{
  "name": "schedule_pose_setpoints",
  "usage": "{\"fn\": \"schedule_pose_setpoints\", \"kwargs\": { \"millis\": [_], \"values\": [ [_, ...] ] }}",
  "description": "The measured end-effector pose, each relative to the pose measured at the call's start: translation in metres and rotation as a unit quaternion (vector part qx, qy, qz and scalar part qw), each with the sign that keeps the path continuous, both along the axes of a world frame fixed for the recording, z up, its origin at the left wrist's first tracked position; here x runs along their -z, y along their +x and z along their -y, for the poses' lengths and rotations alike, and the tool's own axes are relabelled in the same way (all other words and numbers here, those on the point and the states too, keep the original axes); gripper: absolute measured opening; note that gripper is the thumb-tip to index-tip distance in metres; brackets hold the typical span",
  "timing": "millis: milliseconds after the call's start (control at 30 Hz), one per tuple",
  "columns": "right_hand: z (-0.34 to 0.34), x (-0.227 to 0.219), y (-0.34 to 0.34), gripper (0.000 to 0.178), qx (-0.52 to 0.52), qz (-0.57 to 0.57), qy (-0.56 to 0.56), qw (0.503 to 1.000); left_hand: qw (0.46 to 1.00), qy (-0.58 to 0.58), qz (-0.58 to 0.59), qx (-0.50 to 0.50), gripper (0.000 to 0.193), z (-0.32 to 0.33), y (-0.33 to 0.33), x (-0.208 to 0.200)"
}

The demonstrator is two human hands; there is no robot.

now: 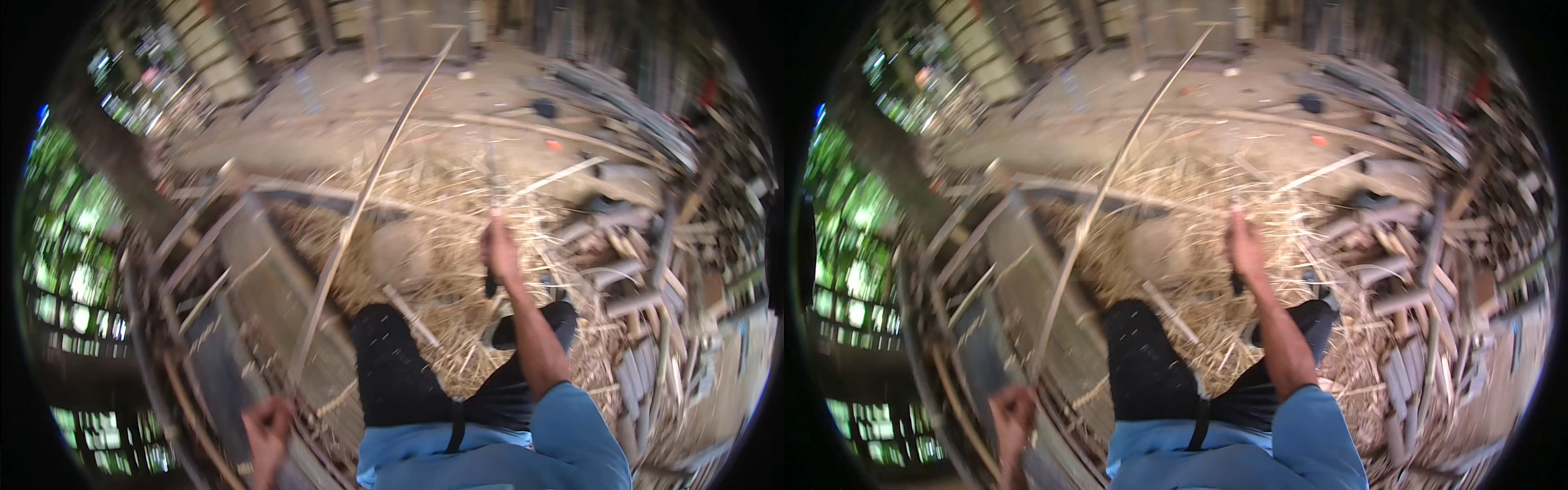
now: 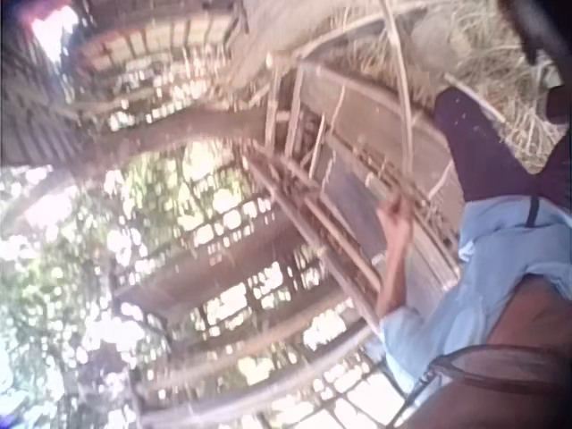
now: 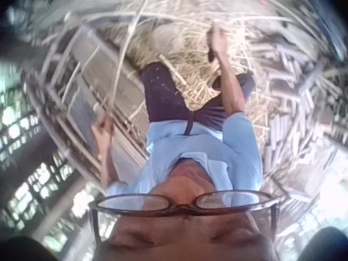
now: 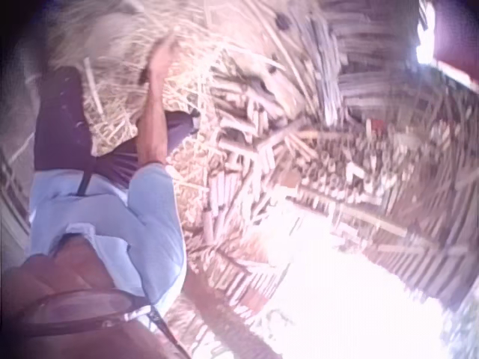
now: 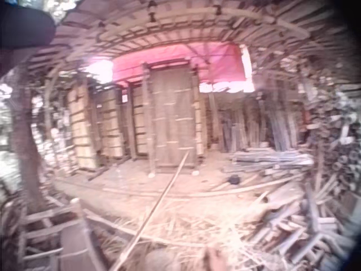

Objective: The person shaves a thin strip of bamboo using a knife, pulling the blade along the length of the wood while seated. The person then handles several strips and a piece of woven bamboo mat.

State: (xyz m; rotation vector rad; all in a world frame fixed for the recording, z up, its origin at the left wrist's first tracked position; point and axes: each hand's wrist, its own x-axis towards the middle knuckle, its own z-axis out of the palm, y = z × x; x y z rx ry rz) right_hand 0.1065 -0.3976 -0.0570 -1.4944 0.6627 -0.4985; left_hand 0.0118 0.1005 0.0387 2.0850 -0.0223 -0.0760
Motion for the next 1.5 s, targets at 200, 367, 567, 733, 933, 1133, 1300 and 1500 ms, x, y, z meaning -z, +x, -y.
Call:
{"fn": "schedule_pose_setpoints", "kwargs": {
  "millis": [200,367,567,733,933,1133,1300,1500],
  "values": [
    [-0.032,0.014,-0.020,0.057,-0.066,0.063,-0.031,0.995,0.913,0.059,0.400,-0.063,0.019,-0.014,0.056,-0.150],
    [-0.063,0.015,-0.031,0.061,-0.088,0.068,0.044,0.993,0.674,0.004,0.719,-0.169,0.020,-0.048,0.045,-0.220],
    [-0.072,0.031,-0.043,0.064,-0.123,0.021,0.050,0.991,0.771,0.019,0.574,-0.274,0.011,-0.090,0.040,-0.124],
    [-0.076,0.050,-0.050,0.063,-0.134,-0.010,0.047,0.990,0.766,-0.093,0.519,-0.369,0.018,-0.107,0.065,-0.008],
    [-0.116,0.022,-0.038,0.041,-0.196,-0.044,-0.023,0.979,0.746,-0.374,0.364,-0.415,0.016,-0.062,0.026,0.041],
    [-0.173,-0.006,-0.001,0.054,-0.237,0.061,0.176,0.953,0.779,-0.478,0.199,-0.353,0.010,-0.015,-0.057,0.058],
    [-0.189,-0.006,0.002,0.036,-0.193,0.131,0.214,0.949,0.810,-0.490,0.021,-0.323,0.016,0.026,-0.118,0.064],
    [-0.209,0.023,-0.023,0.023,-0.241,0.043,0.210,0.947,0.900,-0.206,-0.302,-0.238,0.026,0.026,-0.153,0.041]
  ]
}}
